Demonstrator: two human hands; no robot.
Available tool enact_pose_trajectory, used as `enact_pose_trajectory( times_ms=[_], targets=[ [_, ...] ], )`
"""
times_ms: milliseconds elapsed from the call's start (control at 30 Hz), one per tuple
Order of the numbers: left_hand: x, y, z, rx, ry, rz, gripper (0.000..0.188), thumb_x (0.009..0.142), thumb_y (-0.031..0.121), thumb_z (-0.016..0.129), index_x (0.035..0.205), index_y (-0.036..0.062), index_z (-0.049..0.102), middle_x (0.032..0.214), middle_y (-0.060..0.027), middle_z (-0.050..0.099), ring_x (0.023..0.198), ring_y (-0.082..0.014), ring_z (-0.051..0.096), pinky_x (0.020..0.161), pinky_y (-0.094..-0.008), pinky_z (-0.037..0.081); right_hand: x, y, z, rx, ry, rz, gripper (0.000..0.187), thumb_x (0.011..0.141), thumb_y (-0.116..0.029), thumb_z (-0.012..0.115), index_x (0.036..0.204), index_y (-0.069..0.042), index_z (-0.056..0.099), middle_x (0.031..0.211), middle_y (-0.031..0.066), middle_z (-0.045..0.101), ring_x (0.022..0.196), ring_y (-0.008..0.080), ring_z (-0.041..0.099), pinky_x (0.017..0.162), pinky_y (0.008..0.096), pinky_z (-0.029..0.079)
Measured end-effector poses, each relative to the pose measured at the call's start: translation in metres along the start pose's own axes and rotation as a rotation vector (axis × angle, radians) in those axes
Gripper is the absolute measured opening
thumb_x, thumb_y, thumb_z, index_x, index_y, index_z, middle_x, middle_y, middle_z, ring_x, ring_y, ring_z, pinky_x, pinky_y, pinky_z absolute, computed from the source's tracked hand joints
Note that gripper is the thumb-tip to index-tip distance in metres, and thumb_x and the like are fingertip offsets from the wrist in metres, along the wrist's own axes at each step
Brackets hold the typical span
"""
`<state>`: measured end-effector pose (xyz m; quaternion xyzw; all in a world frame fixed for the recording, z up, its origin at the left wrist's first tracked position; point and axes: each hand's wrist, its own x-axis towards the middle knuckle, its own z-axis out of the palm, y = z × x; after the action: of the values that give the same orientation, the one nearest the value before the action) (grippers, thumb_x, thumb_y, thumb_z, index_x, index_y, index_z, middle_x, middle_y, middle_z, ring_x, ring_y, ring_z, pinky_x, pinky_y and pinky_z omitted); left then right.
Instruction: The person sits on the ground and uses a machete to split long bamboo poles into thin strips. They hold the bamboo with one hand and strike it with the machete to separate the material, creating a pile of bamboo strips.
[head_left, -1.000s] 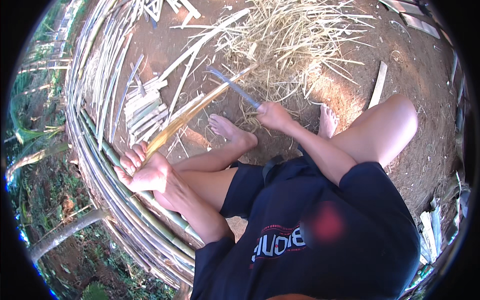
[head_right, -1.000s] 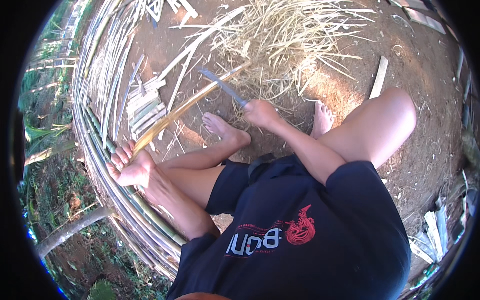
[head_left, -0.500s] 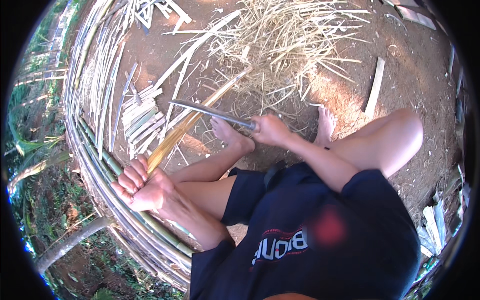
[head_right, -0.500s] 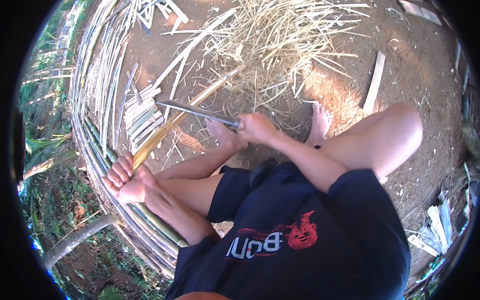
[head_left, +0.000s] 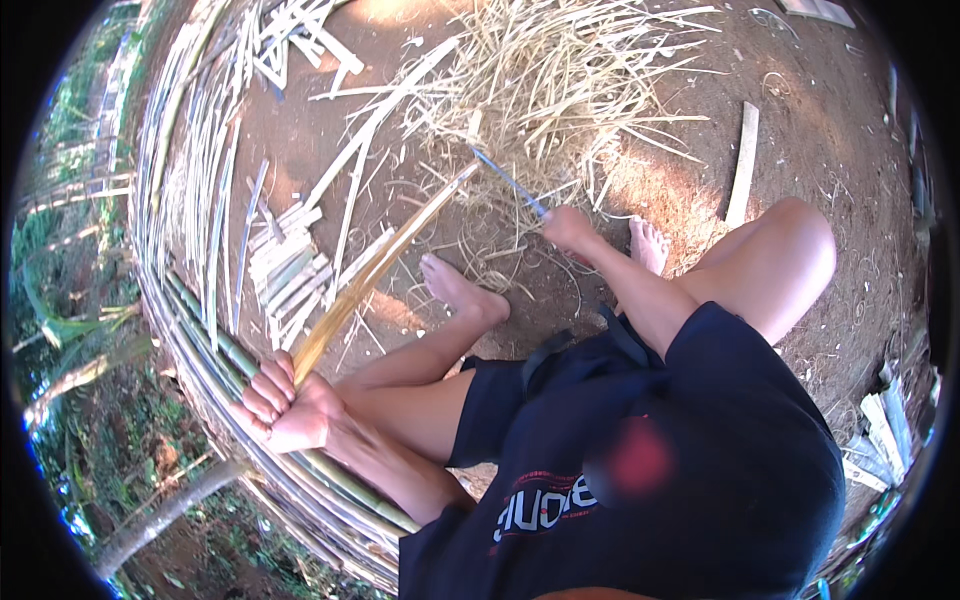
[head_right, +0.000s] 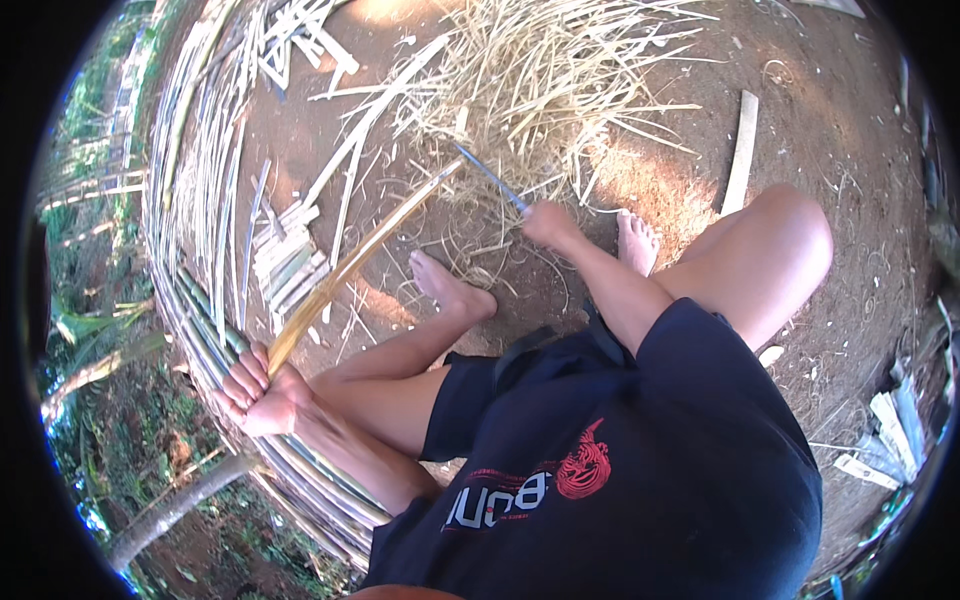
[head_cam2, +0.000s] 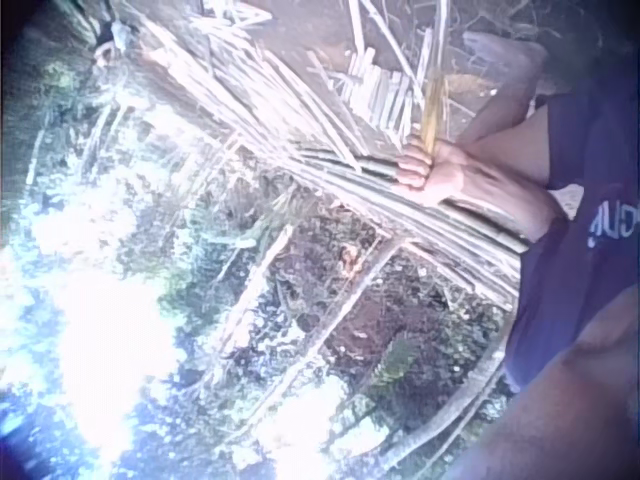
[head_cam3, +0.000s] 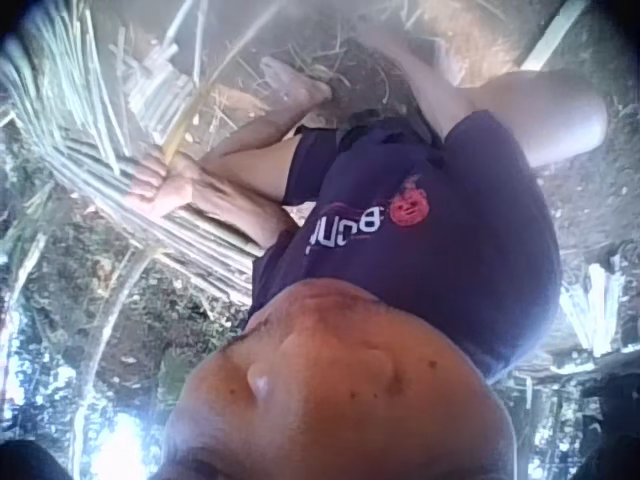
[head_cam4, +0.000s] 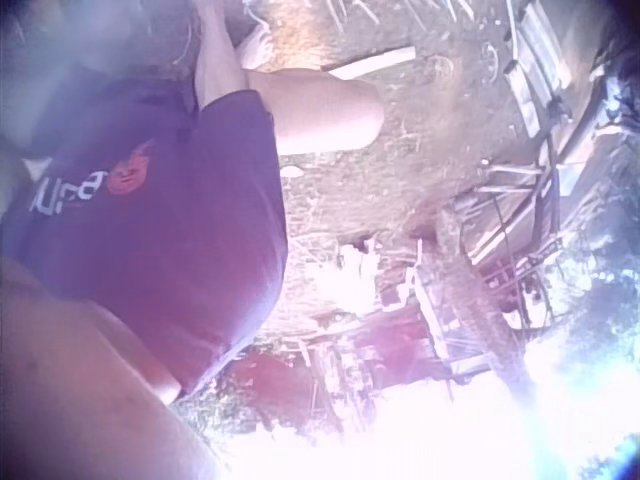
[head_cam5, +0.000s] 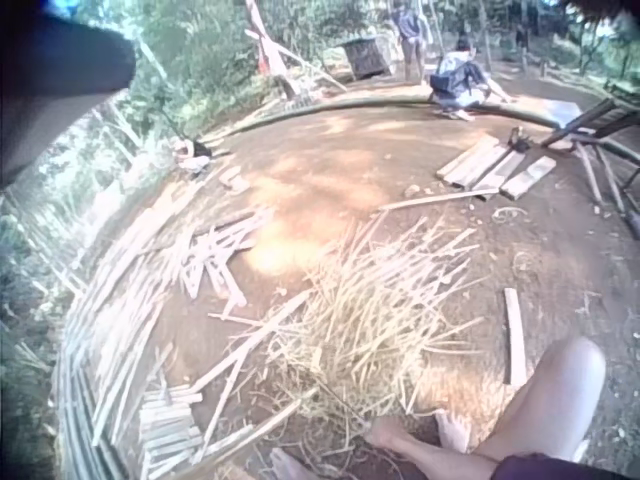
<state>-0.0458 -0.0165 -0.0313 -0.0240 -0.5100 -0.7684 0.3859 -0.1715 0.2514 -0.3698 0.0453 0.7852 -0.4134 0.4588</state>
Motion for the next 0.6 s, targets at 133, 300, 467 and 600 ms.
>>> enact_pose_trajectory(
  times_ms=[133,300,467,600],
  targets=[
    [0.004,0.000,0.004,0.040,0.178,0.039,0.046,0.099,0.024,0.035,0.054,0.0221,0.027,0.047,0.0053,0.022,0.045,-0.0097,0.018,0.051,-0.0262,0.024,-0.029,-0.029,0.043,-0.128,0.196,-0.361,0.028,0.084,-0.022,0.054,0.097,-0.001,0.068,0.086,0.0240,0.068,0.079,0.0329,0.069,0.075,0.0429,0.055],
    [-0.002,0.002,-0.022,0.041,0.220,0.035,0.046,0.099,0.024,0.035,0.054,0.0215,0.028,0.048,0.0045,0.023,0.045,-0.0108,0.018,0.050,-0.0273,0.024,0.036,0.028,0.005,-0.044,0.186,-0.087,0.026,0.083,-0.022,0.055,0.092,0.000,0.066,0.069,0.0181,0.065,0.055,0.0293,0.063,0.055,0.0400,0.053],
    [0.008,0.053,-0.045,-0.097,0.271,0.067,0.042,0.096,0.024,0.040,0.055,0.0205,0.030,0.049,0.0040,0.025,0.046,-0.0115,0.022,0.048,-0.0307,0.024,0.002,-0.018,0.031,0.218,0.045,-0.019,0.033,0.083,-0.029,0.060,0.102,-0.002,0.064,0.080,0.0196,0.068,0.076,0.0306,0.069,0.068,0.0412,0.055],
    [0.016,0.117,-0.029,-0.013,0.319,0.101,0.040,0.093,0.033,0.046,0.060,0.0171,0.031,0.058,0.0024,0.024,0.054,-0.0143,0.020,0.059,-0.0343,0.024,-0.016,-0.010,0.024,-0.171,0.195,-0.080,0.049,0.083,-0.035,0.063,0.118,-0.001,0.054,0.110,0.0249,0.063,0.107,0.0382,0.061,0.093,0.0507,0.046]
  ],
)
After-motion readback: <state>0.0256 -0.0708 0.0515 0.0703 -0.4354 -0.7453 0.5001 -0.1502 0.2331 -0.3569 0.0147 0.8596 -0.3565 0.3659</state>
